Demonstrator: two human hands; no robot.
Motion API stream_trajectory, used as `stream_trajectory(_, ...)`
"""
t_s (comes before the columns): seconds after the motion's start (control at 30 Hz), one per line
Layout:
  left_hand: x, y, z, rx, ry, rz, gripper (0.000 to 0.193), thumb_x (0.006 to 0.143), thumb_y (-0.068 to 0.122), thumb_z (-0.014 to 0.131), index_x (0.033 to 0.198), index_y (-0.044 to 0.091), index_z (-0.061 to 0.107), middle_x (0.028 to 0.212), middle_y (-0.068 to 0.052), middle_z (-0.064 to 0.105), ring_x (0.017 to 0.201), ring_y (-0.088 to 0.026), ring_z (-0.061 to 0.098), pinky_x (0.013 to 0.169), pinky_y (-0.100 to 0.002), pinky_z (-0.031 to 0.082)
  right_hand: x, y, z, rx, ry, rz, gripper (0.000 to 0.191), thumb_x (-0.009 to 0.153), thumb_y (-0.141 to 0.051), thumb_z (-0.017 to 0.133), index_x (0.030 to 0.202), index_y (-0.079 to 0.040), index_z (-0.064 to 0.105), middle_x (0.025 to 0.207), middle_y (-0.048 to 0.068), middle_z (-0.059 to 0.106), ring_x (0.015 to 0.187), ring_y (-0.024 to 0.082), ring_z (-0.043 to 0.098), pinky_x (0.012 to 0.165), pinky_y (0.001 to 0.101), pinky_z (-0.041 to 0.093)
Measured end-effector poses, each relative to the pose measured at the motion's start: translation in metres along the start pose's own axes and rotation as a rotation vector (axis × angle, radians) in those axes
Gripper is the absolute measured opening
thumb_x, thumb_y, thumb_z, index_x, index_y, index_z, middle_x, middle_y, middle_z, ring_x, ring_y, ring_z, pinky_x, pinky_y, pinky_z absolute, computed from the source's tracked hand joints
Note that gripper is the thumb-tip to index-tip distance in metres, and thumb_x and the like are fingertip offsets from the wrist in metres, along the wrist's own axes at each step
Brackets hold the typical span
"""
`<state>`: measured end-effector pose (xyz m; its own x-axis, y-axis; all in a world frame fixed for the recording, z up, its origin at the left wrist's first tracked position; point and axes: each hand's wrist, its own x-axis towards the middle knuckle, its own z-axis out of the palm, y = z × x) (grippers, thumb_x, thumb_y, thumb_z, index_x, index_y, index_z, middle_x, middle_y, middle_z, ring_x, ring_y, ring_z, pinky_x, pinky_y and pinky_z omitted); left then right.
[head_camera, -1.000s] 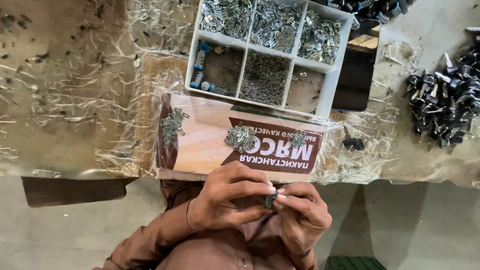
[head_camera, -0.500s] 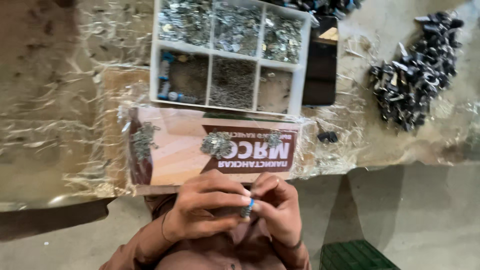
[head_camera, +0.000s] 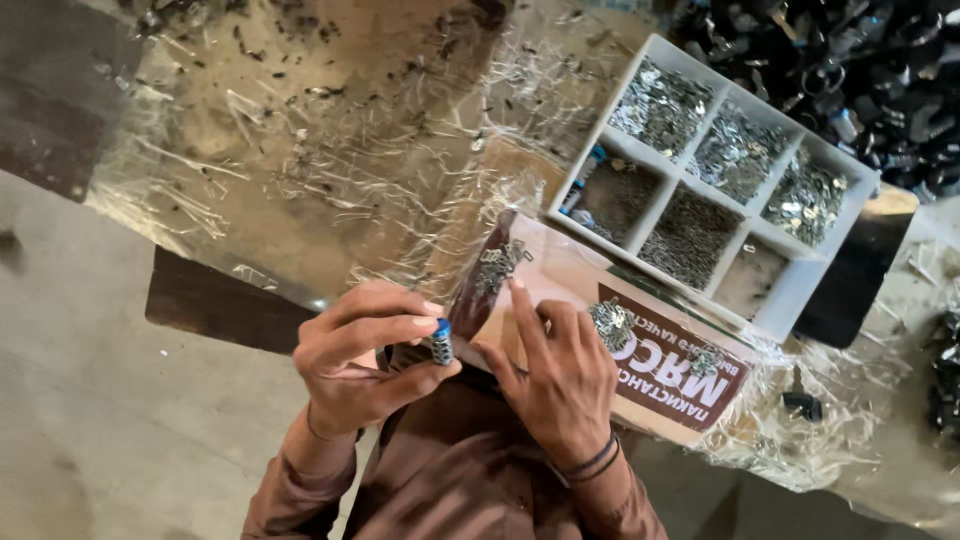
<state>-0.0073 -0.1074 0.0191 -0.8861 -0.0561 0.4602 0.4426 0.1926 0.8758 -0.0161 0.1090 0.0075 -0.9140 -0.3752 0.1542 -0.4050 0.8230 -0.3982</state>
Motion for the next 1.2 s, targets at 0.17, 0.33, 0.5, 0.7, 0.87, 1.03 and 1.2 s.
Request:
stream_trajectory(0.17, 0.001, -0.001, 0.009, -0.038, -0.039, -0.015, 0.037, 0.076, 0.010, 0.093, 0.107, 0.006, 0.073, 0.107, -0.011, 0.074, 0.098, -0.023, 0.074, 0.085, -0.034, 0.062, -0.030, 0.021, 0.001, -0.067, 0.076, -0.122, 0.056, 0.081, -0.040, 0.081, 0.126, -0.008, 0.069, 0.104, 0.011, 0.063, 0.090, 0.026, 0.059, 0.071, 0.0375, 0.051)
stream_trajectory(0.33, 0.004, -0.003, 0.029, -0.163, -0.196, -0.053, 0.039, 0.077, 0.008, 0.093, 0.112, 0.007, 0.075, 0.111, -0.010, 0.074, 0.096, -0.021, 0.074, 0.084, -0.031, 0.061, -0.067, 0.045, -0.011, 0.056, 0.197, -0.303, 0.023, 0.080, -0.002, 0.077, 0.103, -0.003, 0.076, 0.103, 0.008, 0.069, 0.094, 0.024, 0.067, 0.083, 0.0417, 0.057)
stream_trajectory(0.5, 0.006, 0.001, 0.058, -0.197, -0.329, 0.004, 0.043, 0.077, 0.010, 0.092, 0.116, 0.010, 0.075, 0.113, -0.007, 0.074, 0.098, -0.021, 0.073, 0.085, -0.031, 0.060, -0.078, 0.024, -0.024, 0.743, 0.289, 0.299, 0.015, 0.083, 0.005, 0.078, 0.096, 0.001, 0.071, 0.098, 0.014, 0.073, 0.086, 0.019, 0.073, 0.075, 0.0280, 0.059)
stream_trajectory(0.7, 0.007, 0.009, 0.076, -0.263, -0.401, -0.022, 0.044, 0.077, 0.010, 0.091, 0.118, 0.010, 0.074, 0.114, -0.007, 0.073, 0.099, -0.020, 0.072, 0.086, -0.032, 0.060, -0.067, 0.005, -0.055, 0.484, 0.526, 0.247, 0.018, 0.082, 0.006, 0.081, 0.095, 0.002, 0.068, 0.093, 0.014, 0.073, 0.084, 0.017, 0.073, 0.075, 0.0253, 0.058)
stream_trajectory(0.87, 0.003, 0.010, 0.083, -0.270, -0.412, -0.021, 0.044, 0.077, 0.009, 0.090, 0.118, 0.010, 0.075, 0.113, -0.008, 0.073, 0.097, -0.020, 0.071, 0.085, -0.031, 0.060, -0.069, 0.005, -0.061, 0.552, 0.455, 0.309, 0.017, 0.082, 0.009, 0.079, 0.093, 0.003, 0.068, 0.093, 0.015, 0.074, 0.084, 0.017, 0.073, 0.074, 0.0252, 0.058)
stream_trajectory(1.03, 0.000, 0.011, 0.086, -0.289, -0.437, -0.026, 0.044, 0.078, 0.010, 0.090, 0.120, 0.009, 0.074, 0.114, -0.008, 0.073, 0.100, -0.020, 0.072, 0.088, -0.031, 0.061, -0.081, 0.010, -0.052, 0.614, 0.493, 0.265, 0.018, 0.088, 0.013, 0.074, 0.100, 0.004, 0.064, 0.099, 0.019, 0.074, 0.091, 0.017, 0.074, 0.081, 0.0255, 0.059)
stream_trajectory(1.2, -0.001, 0.010, 0.091, -0.276, -0.453, -0.038, 0.045, 0.078, 0.012, 0.090, 0.119, 0.011, 0.075, 0.113, -0.007, 0.072, 0.099, -0.021, 0.072, 0.086, -0.032, 0.060, -0.084, 0.009, -0.041, 0.670, 0.596, 0.314, 0.025, 0.090, 0.011, 0.074, 0.106, 0.004, 0.056, 0.100, 0.022, 0.074, 0.093, 0.019, 0.074, 0.085, 0.0270, 0.060)
